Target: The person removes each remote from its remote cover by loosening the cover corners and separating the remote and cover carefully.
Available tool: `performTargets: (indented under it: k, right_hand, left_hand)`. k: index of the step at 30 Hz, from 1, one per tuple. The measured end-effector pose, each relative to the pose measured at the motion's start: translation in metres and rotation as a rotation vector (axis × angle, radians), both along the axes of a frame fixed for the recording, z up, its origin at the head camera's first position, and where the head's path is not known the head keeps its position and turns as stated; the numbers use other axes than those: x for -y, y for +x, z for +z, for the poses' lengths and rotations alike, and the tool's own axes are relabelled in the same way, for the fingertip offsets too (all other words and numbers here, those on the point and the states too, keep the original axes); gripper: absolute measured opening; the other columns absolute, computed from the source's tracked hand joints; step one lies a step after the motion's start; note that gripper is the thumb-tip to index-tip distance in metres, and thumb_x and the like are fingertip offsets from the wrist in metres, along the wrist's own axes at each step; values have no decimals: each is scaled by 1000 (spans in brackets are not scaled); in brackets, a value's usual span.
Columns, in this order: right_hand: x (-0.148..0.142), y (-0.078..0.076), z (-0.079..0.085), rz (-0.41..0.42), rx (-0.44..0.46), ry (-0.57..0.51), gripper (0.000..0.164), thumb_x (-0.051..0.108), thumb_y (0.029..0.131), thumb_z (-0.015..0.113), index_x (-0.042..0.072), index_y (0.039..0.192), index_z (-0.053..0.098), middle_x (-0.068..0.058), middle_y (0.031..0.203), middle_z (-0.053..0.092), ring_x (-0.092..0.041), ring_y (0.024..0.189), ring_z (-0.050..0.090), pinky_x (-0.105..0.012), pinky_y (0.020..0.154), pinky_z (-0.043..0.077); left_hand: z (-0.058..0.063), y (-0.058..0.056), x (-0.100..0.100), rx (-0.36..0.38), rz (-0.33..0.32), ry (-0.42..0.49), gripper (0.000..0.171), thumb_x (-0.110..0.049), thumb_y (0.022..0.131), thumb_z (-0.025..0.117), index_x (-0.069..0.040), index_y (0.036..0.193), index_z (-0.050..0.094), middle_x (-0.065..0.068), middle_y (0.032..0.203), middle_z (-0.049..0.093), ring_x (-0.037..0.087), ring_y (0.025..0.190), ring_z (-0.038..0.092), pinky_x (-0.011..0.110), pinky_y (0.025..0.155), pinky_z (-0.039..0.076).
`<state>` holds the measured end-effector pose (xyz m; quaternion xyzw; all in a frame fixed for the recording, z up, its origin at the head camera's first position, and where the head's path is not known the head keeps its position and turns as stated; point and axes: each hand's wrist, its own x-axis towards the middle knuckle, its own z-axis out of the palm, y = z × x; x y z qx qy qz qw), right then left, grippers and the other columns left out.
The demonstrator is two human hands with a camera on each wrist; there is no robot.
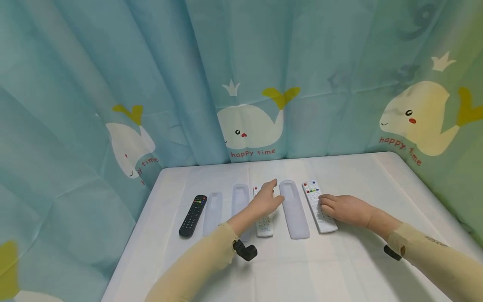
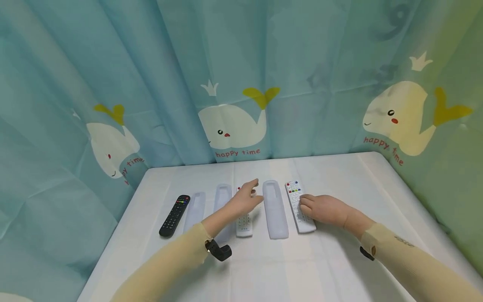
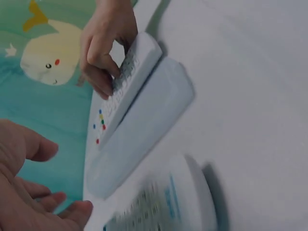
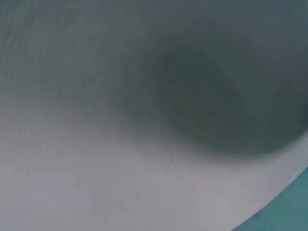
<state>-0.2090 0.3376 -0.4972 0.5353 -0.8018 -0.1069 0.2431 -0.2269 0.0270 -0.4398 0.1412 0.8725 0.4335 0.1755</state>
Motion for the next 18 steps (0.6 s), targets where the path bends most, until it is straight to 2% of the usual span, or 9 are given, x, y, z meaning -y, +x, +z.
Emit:
performTargets:
  k: [4,5,7,9,11,12,14,16,18]
  right_hand:
    - [-4,0,-1,-10,36,-7,53,5,106,-2,6,95,50,-14,113,60,-28,103,63,-33,71,57]
    - [-5,0,-1,-13,51,-6,48,2,106,4,6,95,50,-14,114,60,-28,104,63,-34,72,57]
    - [-6,1,0,-25,91,-6,32,-3,103,21,7,96,51,-15,115,61,-29,106,63,-36,75,58]
    - [-7,5,2,-50,146,-27,17,-6,92,44,7,98,53,-15,116,62,-30,107,64,-39,77,58]
    - [-8,9,3,-84,196,-64,25,-5,79,61,7,100,56,-14,115,64,-30,107,65,-40,79,58]
    - [-9,11,4,-99,214,-90,29,-5,75,63,6,101,58,-14,115,65,-30,106,66,-41,79,59]
    - [-11,15,4,-123,231,-145,26,-3,79,60,5,104,61,-14,114,67,-30,106,67,-43,80,59]
    - [-15,19,4,-146,209,-186,20,3,94,48,2,107,63,-16,115,68,-33,106,67,-45,84,57]
    - [-21,24,5,-179,185,-217,37,14,104,31,0,110,65,-18,118,68,-37,111,65,-49,92,54]
  left_hand:
    - [3,6,23,-108,-51,-23,66,-28,105,53,-8,162,26,13,162,34,31,147,35,48,118,32]
    - [3,7,29,-126,-52,-30,66,-28,105,53,-9,162,27,13,162,33,31,148,33,48,119,31]
    - [5,8,40,-155,-43,-46,66,-28,105,54,-11,162,26,11,163,32,30,150,30,49,120,28]
    - [6,10,51,-193,-34,-68,67,-28,105,55,-13,163,25,10,165,30,29,151,27,49,121,26]
    - [6,11,63,-248,-22,-109,69,-28,105,56,-15,164,23,8,166,28,29,152,26,49,121,25]
    - [6,11,68,-281,-16,-134,69,-28,105,57,-16,164,22,8,166,28,29,152,25,49,121,25]
    - [5,10,81,-357,-3,-197,71,-28,105,58,-16,164,21,7,167,27,30,152,25,49,121,25]
    - [3,8,94,-433,12,-254,71,-28,104,59,-14,164,23,9,166,28,32,151,26,50,121,25]
    - [2,6,109,-491,22,-309,71,-28,104,60,-12,163,24,12,166,28,35,151,27,53,121,24]
